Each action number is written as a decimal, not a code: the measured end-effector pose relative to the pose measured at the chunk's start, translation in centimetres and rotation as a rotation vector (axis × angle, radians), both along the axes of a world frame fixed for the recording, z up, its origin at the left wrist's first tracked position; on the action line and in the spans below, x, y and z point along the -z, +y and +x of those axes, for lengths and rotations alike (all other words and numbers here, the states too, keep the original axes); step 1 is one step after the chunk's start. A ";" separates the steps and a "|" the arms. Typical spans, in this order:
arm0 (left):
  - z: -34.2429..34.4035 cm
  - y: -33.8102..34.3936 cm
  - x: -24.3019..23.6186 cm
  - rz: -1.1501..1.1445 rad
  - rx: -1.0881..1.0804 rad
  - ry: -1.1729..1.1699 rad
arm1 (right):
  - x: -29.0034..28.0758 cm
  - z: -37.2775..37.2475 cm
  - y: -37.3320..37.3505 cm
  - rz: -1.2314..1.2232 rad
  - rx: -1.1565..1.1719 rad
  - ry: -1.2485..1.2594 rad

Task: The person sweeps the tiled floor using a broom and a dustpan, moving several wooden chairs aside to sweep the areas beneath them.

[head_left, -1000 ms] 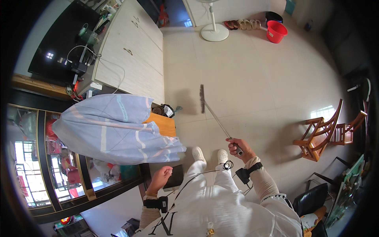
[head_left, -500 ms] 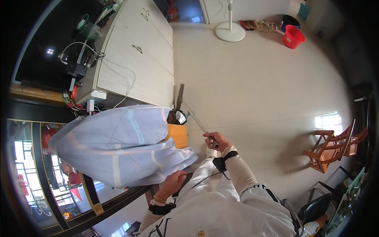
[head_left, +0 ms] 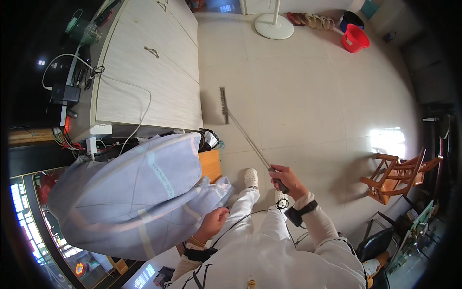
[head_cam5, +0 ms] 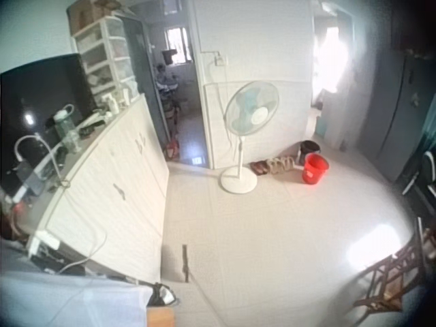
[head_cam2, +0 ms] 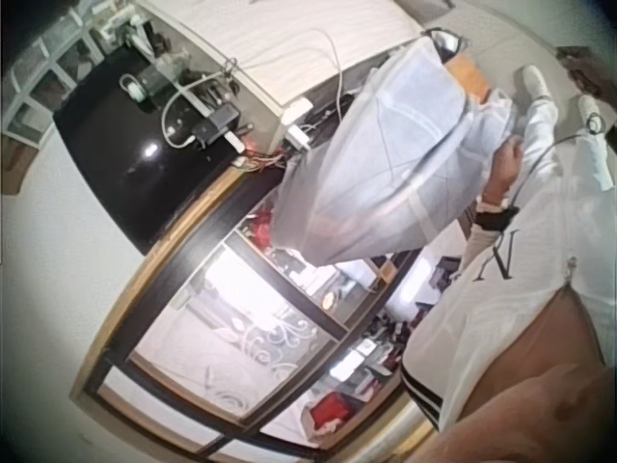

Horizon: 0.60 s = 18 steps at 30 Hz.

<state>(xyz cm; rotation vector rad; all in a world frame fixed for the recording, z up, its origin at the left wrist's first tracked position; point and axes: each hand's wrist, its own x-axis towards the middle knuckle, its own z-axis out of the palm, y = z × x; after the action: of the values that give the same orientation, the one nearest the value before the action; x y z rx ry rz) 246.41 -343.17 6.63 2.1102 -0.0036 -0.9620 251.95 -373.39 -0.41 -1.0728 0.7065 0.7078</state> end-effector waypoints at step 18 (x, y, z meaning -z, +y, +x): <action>2.4 0.6 0.6 0.016 0.003 -0.094 | 2.2 3.9 5.3 0.167 0.203 -0.064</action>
<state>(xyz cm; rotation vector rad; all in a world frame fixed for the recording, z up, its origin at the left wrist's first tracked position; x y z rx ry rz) 248.85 -342.62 6.04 2.1690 -0.0464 -0.8665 255.86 -368.11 -2.61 -0.8543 0.6782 0.5456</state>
